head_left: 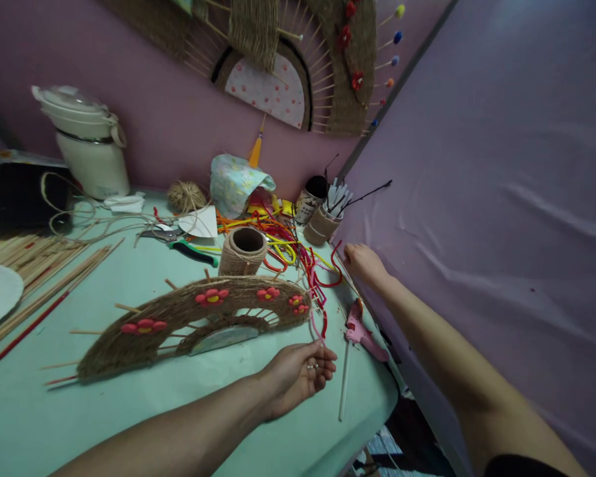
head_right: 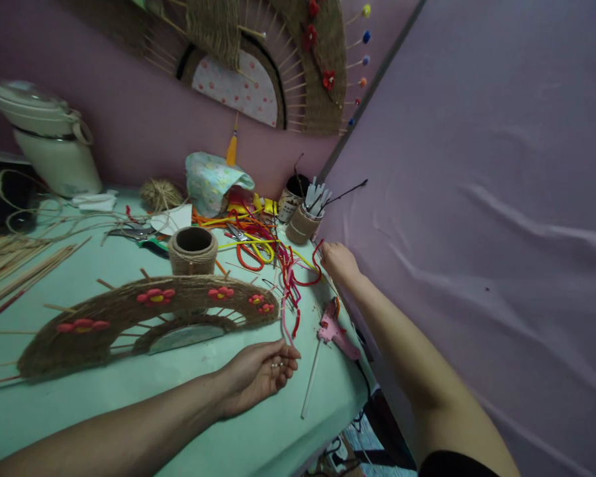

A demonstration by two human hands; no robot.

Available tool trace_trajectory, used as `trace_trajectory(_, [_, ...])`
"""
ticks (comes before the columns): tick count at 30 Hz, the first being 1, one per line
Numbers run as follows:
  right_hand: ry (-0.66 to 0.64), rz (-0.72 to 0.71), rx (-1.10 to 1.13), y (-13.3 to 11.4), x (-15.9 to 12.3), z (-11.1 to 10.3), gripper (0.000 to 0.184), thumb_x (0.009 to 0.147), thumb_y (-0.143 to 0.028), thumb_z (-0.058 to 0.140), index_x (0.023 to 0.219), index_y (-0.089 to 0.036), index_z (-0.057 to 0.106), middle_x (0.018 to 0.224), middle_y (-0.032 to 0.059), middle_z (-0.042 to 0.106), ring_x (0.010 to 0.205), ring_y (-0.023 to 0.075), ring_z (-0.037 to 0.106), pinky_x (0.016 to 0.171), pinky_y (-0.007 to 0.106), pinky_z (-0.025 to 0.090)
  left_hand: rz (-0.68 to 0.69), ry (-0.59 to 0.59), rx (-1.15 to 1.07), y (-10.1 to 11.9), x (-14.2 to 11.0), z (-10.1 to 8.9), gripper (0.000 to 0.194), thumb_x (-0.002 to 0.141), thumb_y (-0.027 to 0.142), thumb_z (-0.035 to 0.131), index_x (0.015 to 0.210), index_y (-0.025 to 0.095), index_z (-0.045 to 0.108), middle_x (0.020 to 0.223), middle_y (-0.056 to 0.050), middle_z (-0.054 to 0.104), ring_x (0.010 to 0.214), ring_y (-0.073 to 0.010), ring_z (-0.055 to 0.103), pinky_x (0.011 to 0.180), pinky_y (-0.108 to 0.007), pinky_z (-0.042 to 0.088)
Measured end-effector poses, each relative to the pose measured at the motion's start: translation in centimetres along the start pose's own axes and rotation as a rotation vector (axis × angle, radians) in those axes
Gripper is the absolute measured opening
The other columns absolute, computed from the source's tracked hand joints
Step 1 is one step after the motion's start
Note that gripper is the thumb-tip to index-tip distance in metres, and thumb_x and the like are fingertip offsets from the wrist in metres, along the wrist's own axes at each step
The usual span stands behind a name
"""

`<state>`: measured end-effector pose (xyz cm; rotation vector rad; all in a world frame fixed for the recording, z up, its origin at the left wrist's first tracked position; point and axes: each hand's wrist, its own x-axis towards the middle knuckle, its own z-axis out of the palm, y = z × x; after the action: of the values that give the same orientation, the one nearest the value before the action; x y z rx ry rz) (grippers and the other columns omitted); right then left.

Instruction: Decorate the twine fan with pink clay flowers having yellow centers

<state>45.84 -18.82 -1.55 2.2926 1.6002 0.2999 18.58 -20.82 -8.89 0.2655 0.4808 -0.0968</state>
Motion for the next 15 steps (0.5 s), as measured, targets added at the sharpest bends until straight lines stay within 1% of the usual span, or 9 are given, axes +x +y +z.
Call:
trace_trajectory(1, [0.019,0.007,0.049,-0.5,-1.4,-0.8,0.02,0.086,-0.011,0.048,0.097,-0.011,0.064,0.094,0.0159,0.07,0.088,0.0226,0.062,0.076,0.03,0.043,-0.002,0.002,-0.005,0.1,0.0,0.0,0.034,0.095,0.027,0.047,0.079,0.004,0.066,0.069,-0.007,0.061,0.054,-0.0071,0.058,0.052,-0.015,0.043])
trace_trajectory(3, [0.036,-0.013,0.156,-1.9,-4.7,-2.3,0.021,0.087,-0.014,0.046,0.098,-0.016,0.063,0.09,0.0094,0.071,0.08,0.0189,0.063,0.071,0.026,0.043,-0.004,0.011,-0.02,0.1,0.0,0.1,0.034,0.095,0.026,0.047,0.079,0.004,0.066,0.069,-0.008,0.061,0.054,-0.0072,0.057,0.053,-0.015,0.043])
trace_trajectory(5, [0.037,-0.072,0.294,-3.8,-8.5,-3.4,0.019,0.092,-0.023,0.045,0.093,-0.023,0.064,0.085,0.0025,0.071,0.072,0.0156,0.063,0.067,0.024,0.045,0.006,0.029,-0.041,0.2,0.1,0.2,0.035,0.096,0.027,0.046,0.079,0.003,0.066,0.069,-0.008,0.061,0.055,-0.0078,0.058,0.055,-0.016,0.044])
trace_trajectory(7, [0.043,-0.145,0.699,-5.9,-12.0,-4.2,0.017,0.092,-0.032,0.052,0.083,-0.025,0.065,0.076,0.0014,0.07,0.066,0.016,0.062,0.063,0.026,0.046,0.021,0.056,-0.073,0.0,0.2,0.3,0.035,0.096,0.027,0.046,0.079,0.003,0.065,0.07,-0.008,0.062,0.057,-0.0086,0.059,0.056,-0.017,0.045])
trace_trajectory(9, [0.009,-0.189,0.887,-7.9,-14.6,-4.5,0.017,0.091,-0.035,0.057,0.08,-0.025,0.065,0.075,0.0017,0.07,0.069,0.0164,0.063,0.065,0.027,0.046,0.044,0.084,-0.11,-0.2,0.3,0.4,0.034,0.097,0.027,0.044,0.08,0.005,0.064,0.072,-0.008,0.062,0.059,-0.0089,0.059,0.057,-0.018,0.045])
trace_trajectory(10, [-0.012,-0.204,0.928,-8.7,-15.5,-4.5,0.02,0.092,-0.037,0.056,0.078,-0.025,0.066,0.074,0.0015,0.07,0.07,0.0164,0.063,0.066,0.027,0.045,0.061,0.098,-0.127,-0.4,0.3,0.5,0.033,0.097,0.026,0.044,0.08,0.006,0.064,0.072,-0.007,0.062,0.058,-0.0086,0.058,0.056,-0.018,0.044])
trace_trajectory(12, [-0.049,-0.21,0.939,-9.6,-16.2,-4.2,0.021,0.092,-0.038,0.057,0.08,-0.025,0.067,0.076,0.0021,0.07,0.07,0.0159,0.062,0.066,0.026,0.045,0.09,0.122,-0.152,-0.7,0.3,0.7,0.029,0.097,0.023,0.044,0.08,0.008,0.062,0.071,-0.005,0.062,0.057,-0.0079,0.056,0.055,-0.018,0.043])
trace_trajectory(13, [-0.05,-0.198,0.93,-9.7,-16.2,-4.0,0.021,0.092,-0.038,0.056,0.082,-0.024,0.068,0.077,0.0024,0.07,0.07,0.0156,0.062,0.065,0.026,0.044,0.088,0.14,-0.149,-0.8,0.2,0.8,0.029,0.097,0.023,0.044,0.079,0.009,0.062,0.07,-0.005,0.061,0.056,-0.0076,0.055,0.053,-0.017,0.042])
trace_trajectory(15, [-0.024,-0.152,0.903,-8.8,-15.6,-3.4,0.02,0.092,-0.037,0.056,0.084,-0.022,0.068,0.077,0.0028,0.07,0.069,0.0152,0.062,0.064,0.025,0.044,0.048,0.172,-0.109,-0.9,0.1,0.9,0.03,0.096,0.024,0.045,0.076,0.008,0.061,0.066,-0.004,0.059,0.053,-0.007,0.052,0.051,-0.016,0.039])
